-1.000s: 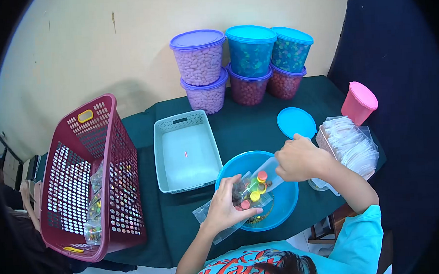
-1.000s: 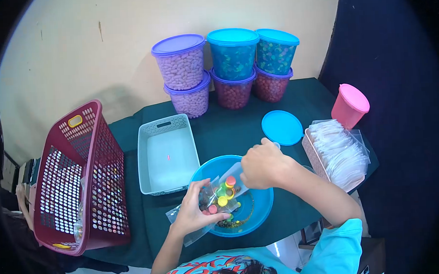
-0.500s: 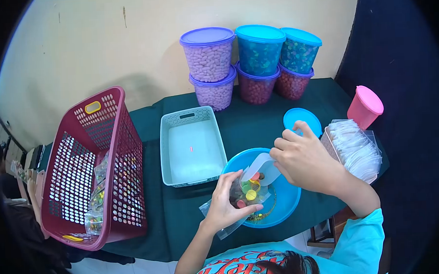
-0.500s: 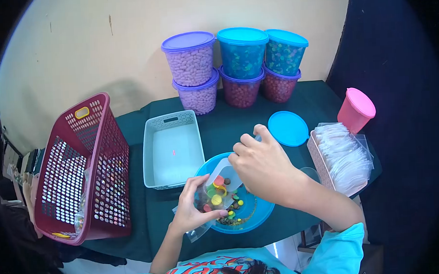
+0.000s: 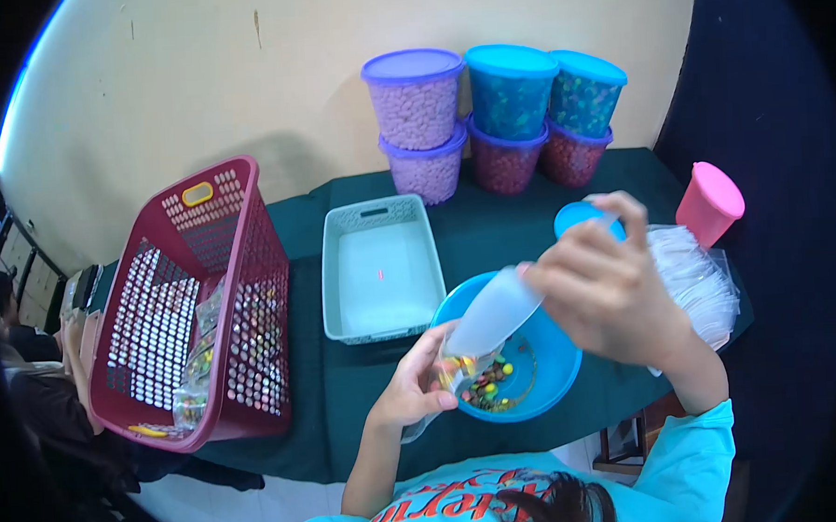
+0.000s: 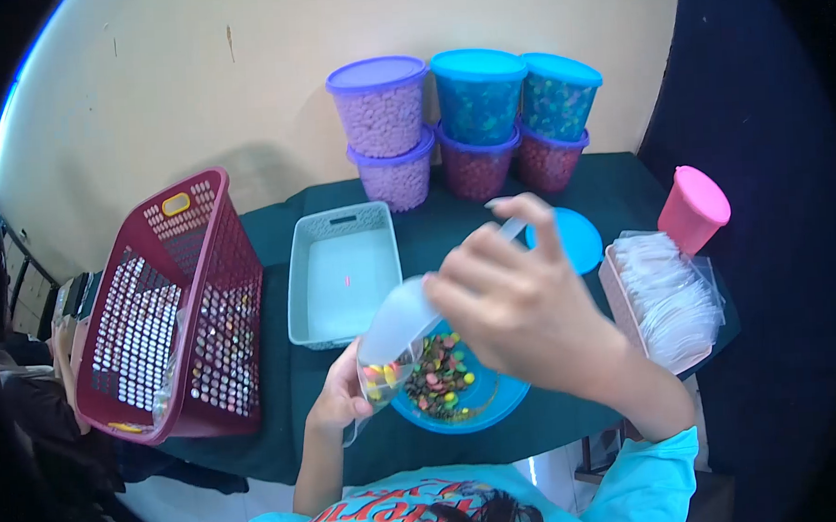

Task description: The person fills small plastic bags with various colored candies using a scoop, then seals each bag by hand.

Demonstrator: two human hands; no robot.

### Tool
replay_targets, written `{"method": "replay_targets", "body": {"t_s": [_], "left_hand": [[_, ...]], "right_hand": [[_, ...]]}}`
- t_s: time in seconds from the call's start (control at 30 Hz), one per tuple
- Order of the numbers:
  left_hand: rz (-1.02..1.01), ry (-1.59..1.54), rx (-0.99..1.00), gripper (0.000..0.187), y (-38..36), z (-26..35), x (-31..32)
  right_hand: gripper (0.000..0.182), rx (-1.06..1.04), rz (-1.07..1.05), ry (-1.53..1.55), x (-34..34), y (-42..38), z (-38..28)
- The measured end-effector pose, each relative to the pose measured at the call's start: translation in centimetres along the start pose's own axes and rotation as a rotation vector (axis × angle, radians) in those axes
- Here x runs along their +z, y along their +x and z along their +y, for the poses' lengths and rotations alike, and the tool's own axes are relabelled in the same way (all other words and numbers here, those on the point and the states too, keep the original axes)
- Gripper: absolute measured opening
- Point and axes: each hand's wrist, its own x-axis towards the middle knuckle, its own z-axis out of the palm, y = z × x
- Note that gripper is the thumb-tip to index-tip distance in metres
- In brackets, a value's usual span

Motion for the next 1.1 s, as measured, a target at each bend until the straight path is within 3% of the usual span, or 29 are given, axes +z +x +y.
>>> {"method": "replay_targets", "body": {"t_s": [0.07,0.13,0.17,0.27,0.33,0.4,0.47,0.5,0.53,0.57,0.6,0.63,0.67,0.73,0.8,0.87,0.93,1.1], "left_hand": [[-0.101,-0.068,0.094,0.091,0.3,-0.5,-0.7],[-0.173,-0.128,0.246,0.096,0.5,-0.2,-0.6],[-0.132,-0.246,0.227,0.096,0.0,-0.2,-0.9],[-0.027,-0.449,0.288,0.096,-1.1,-0.6,-0.7],[0.038,-0.957,0.300,0.098,-1.7,-0.2,0.0],[-0.045,-1.002,0.318,0.095,-2.0,-0.8,0.1],[-0.007,-0.915,0.256,0.091,-2.0,-1.9,-0.3],[-0.109,-0.886,0.278,0.087,-1.6,-1.8,0.7],[0.120,-0.798,0.198,0.085,-1.9,-2.2,1.1],[0.193,-0.598,0.137,0.084,-2.0,-2.6,1.5],[0.260,-0.397,0.076,0.083,-2.0,-3.0,1.7],[0.060,-0.332,0.078,0.080,-2.0,-4.4,0.7],[-0.272,-0.762,0.185,0.075,-1.4,-5.8,0.2],[0.251,-0.113,0.014,0.068,-1.3,-2.7,3.3],[0.246,-0.038,0.072,0.063,-1.4,-3.1,2.9],[0.239,0.035,0.141,0.060,-1.0,-3.1,3.0],[0.307,0.268,0.129,0.060,-0.5,-2.9,4.2],[0.381,0.164,-0.005,0.049,0.1,-3.4,3.4]], "right_hand": [[0.010,0.064,0.048,0.007,-0.6,-0.5,0.3],[0.010,0.331,0.107,-0.023,-1.1,-1.5,0.7],[0.010,0.327,0.097,-0.009,-0.9,-2.4,0.8],[0.010,0.478,-0.250,0.100,2.3,-5.7,0.7],[0.015,0.425,-0.489,0.131,5.8,-8.5,-0.4],[0.019,0.346,-0.497,0.171,7.0,-9.7,-1.5],[0.024,0.441,-0.412,0.647,6.8,-8.5,-2.9],[0.024,0.439,-0.411,0.648,7.0,-8.1,-3.7],[0.027,0.538,-0.325,0.974,7.3,-7.8,-4.6],[0.030,0.633,-0.224,1.298,7.6,-7.5,-5.4],[0.031,0.628,-0.163,1.292,8.0,-7.2,-6.3],[0.032,0.702,-0.109,1.371,8.2,-6.6,-7.2],[0.032,0.777,-0.054,1.451,8.3,-6.3,-7.8],[0.031,0.835,-0.006,1.375,9.1,-6.9,-7.6],[0.030,0.887,0.042,1.298,10.3,-7.4,-7.8],[0.024,0.810,0.243,1.228,11.2,-7.6,-8.2],[0.025,0.810,0.223,1.257,11.4,-8.0,-8.3],[0.022,0.958,0.277,1.449,12.1,-9.0,-7.8]]}}
